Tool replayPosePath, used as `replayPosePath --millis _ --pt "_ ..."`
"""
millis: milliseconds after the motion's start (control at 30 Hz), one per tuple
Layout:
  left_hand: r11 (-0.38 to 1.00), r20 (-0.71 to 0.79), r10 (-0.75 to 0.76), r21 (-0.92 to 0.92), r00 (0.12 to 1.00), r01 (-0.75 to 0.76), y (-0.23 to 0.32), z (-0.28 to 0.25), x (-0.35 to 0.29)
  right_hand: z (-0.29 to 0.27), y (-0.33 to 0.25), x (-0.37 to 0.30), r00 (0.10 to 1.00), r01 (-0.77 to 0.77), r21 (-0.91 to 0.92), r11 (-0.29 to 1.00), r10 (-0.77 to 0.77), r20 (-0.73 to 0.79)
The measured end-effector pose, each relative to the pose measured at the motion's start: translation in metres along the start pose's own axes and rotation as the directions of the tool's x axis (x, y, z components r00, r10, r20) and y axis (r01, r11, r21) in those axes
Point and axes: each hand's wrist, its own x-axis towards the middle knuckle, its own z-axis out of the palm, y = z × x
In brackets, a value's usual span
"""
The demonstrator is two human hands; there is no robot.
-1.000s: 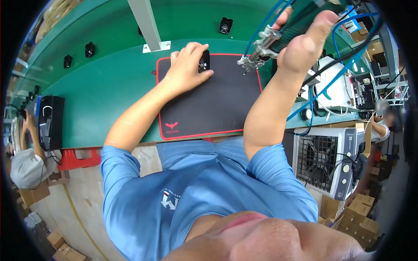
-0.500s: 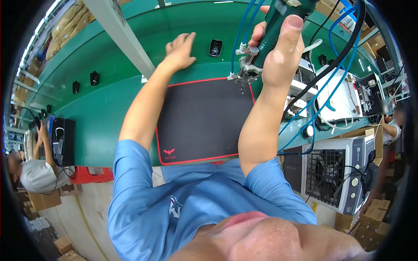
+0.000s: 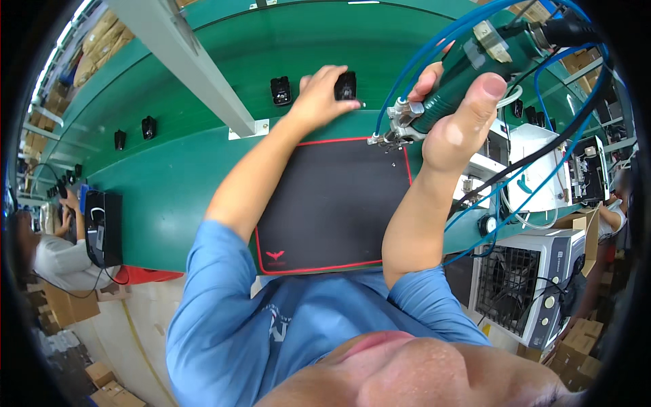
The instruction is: Use an electric screwdriver to fasten components of a small electronic device on an assembly line.
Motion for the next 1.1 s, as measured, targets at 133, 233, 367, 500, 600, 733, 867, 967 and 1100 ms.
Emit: replayPosePath --millis 133,233,367,500,600,733,867,967,1100 --pt "0.974 0.109 -0.115 -0.183 0.987 0.133 0.061 -0.045 -0.092 0.001 0.013 0.002 0.998 0.026 0.014 1.0 -0.026 -0.049" --pt "0.969 0.049 -0.152 -0.189 0.987 0.158 0.069 -0.058 -0.131 0.011 0.019 0.002 0.997 0.016 -0.025 1.0 -0.017 -0.073" --pt "0.979 0.092 -0.064 -0.186 0.994 0.08 0.056 -0.05 -0.158 0.021 0.02 -0.004 0.975 -0.139 -0.189 0.972 0.1 -0.2" --pt "0.961 0.093 -0.052 -0.267 0.994 0.075 0.059 -0.047 -0.161 0.029 0.021 -0.012 0.967 -0.105 -0.2 0.974 0.054 -0.247" --pt "0.947 0.055 -0.076 -0.309 0.996 0.089 0.057 -0.045 -0.162 0.023 0.024 -0.018 0.967 -0.171 -0.185 0.968 0.129 -0.219" --pt "0.941 0.076 -0.072 -0.326 0.995 0.093 0.058 -0.046 -0.158 0.025 0.033 -0.024 0.972 -0.157 -0.212 0.965 0.114 -0.205" --pt "0.946 0.067 -0.066 -0.315 0.996 0.084 0.06 -0.051 -0.16 0.035 0.037 -0.035 0.971 -0.2 -0.19 0.961 0.169 -0.168" --pt "0.945 0.07 -0.051 -0.319 0.996 0.071 0.062 -0.046 -0.158 0.038 0.03 -0.035 0.977 -0.188 -0.19 0.964 0.164 -0.136" --pt "0.955 0.147 -0.053 -0.281 0.988 0.093 0.055 -0.042 -0.159 0.036 0.029 -0.026 0.995 -0.08 -0.114 0.99 0.072 -0.073"
